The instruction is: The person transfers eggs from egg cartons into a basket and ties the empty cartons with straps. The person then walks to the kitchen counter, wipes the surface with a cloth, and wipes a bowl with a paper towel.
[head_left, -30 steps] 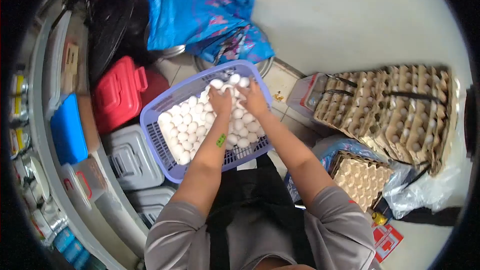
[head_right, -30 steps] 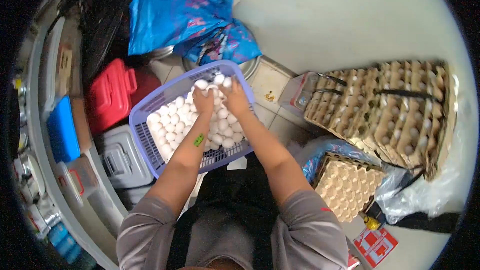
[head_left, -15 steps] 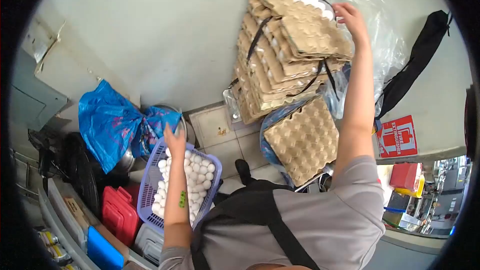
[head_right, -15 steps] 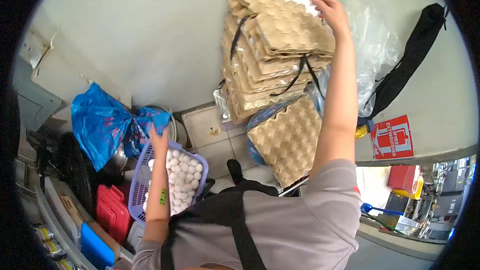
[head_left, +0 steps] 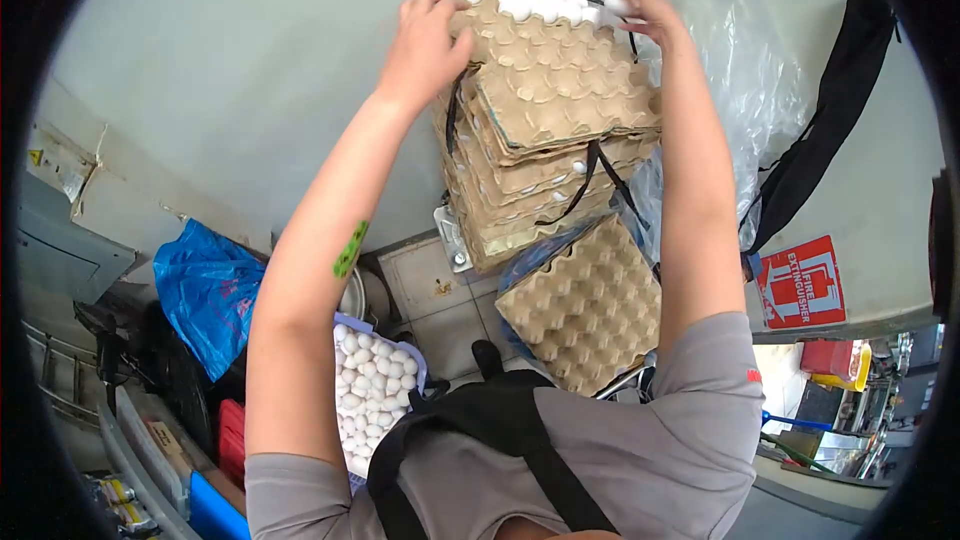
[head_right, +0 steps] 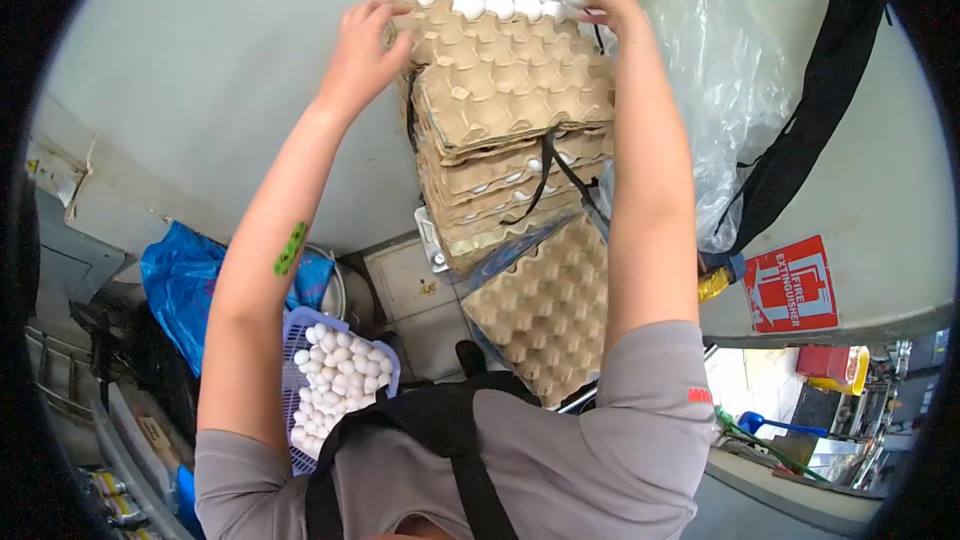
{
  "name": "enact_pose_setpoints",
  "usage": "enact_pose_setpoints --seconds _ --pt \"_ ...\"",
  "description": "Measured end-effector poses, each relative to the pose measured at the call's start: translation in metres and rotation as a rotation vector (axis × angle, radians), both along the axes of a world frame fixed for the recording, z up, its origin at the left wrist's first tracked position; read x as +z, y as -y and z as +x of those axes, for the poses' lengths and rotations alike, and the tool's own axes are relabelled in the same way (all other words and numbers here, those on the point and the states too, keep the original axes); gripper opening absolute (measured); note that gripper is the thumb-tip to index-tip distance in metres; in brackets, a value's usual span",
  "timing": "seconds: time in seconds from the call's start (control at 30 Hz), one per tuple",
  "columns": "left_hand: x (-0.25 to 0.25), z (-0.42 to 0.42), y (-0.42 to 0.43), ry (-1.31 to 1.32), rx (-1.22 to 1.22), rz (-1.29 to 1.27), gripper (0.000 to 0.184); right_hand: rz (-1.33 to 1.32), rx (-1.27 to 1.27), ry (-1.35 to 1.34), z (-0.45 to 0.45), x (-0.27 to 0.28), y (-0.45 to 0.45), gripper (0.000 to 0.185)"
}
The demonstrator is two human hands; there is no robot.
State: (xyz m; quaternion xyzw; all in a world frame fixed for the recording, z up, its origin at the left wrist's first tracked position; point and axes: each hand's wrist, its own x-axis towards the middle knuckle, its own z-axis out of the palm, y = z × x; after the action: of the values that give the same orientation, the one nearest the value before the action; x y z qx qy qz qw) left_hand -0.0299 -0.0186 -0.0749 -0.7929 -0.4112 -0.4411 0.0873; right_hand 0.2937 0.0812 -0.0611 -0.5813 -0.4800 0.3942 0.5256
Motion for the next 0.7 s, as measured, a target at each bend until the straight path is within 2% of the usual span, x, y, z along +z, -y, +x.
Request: enact_pose_setpoints --seconds 0.03,0.07,0.13,0.17,0.2,0.23,0.27,0.3,0.37,0.5,0.57,0.6,0.63,0.67,0.7 --pt "-0.001 0.011 -0.015 -0.039 -0.034 -0.035 0.032 -0.008 0.102 -0.447 0.002 0.002 -0.003 0.031" --pt "-0.001 0.024 -0.030 -0.041 -0.038 -0.035 0.032 -0.007 0.098 -0.448 0.001 0.002 -0.008 0.031" --pt "-0.002 0.051 -0.058 -0.183 -0.091 -0.273 0.034 -0.062 0.203 -0.195 -0.013 0.006 -0.014 0.025" --pt "-0.004 0.063 -0.067 -0.188 -0.097 -0.267 0.034 -0.093 0.296 0.093 -0.020 0.010 -0.014 0.026" --pt "-0.006 0.074 -0.076 -0.285 0.017 -0.242 0.035 -0.123 0.385 0.383 -0.031 0.016 -0.011 0.028" --pt "-0.006 0.082 -0.082 -0.378 0.132 -0.217 0.037 -0.103 0.300 0.678 -0.046 0.017 -0.005 0.030" --pt "-0.003 0.088 -0.083 -0.379 0.127 -0.213 0.037 -0.086 0.208 0.973 -0.055 0.017 -0.002 0.034" --pt "0.002 0.094 -0.083 -0.415 0.187 -0.269 0.039 -0.089 0.201 0.971 -0.057 0.013 -0.007 0.034" --pt "0.009 0.099 -0.087 -0.452 0.250 -0.320 0.042 -0.017 0.376 1.331 -0.057 0.006 -0.021 0.050" --pt "0.019 0.089 -0.092 -0.377 0.133 -0.489 0.044 -0.047 0.383 1.397 -0.057 0.010 -0.023 0.054" --pt "0.023 0.082 -0.089 -0.332 0.102 -0.519 0.044 0.007 0.395 1.314 -0.051 0.011 -0.022 0.056" --pt "0.020 0.078 -0.090 -0.110 0.071 -0.538 0.042 0.011 0.398 1.313 -0.045 0.007 -0.025 0.056" --pt "0.019 0.074 -0.090 0.112 0.040 -0.553 0.041 0.072 0.388 1.190 -0.037 -0.001 -0.031 0.054" --pt "0.021 0.069 -0.092 0.112 0.044 -0.551 0.041 0.131 0.376 1.067 -0.027 -0.009 -0.037 0.052" --pt "0.025 0.064 -0.093 0.548 -0.153 -0.751 0.039 0.251 0.374 0.999 -0.018 -0.016 -0.038 0.049"
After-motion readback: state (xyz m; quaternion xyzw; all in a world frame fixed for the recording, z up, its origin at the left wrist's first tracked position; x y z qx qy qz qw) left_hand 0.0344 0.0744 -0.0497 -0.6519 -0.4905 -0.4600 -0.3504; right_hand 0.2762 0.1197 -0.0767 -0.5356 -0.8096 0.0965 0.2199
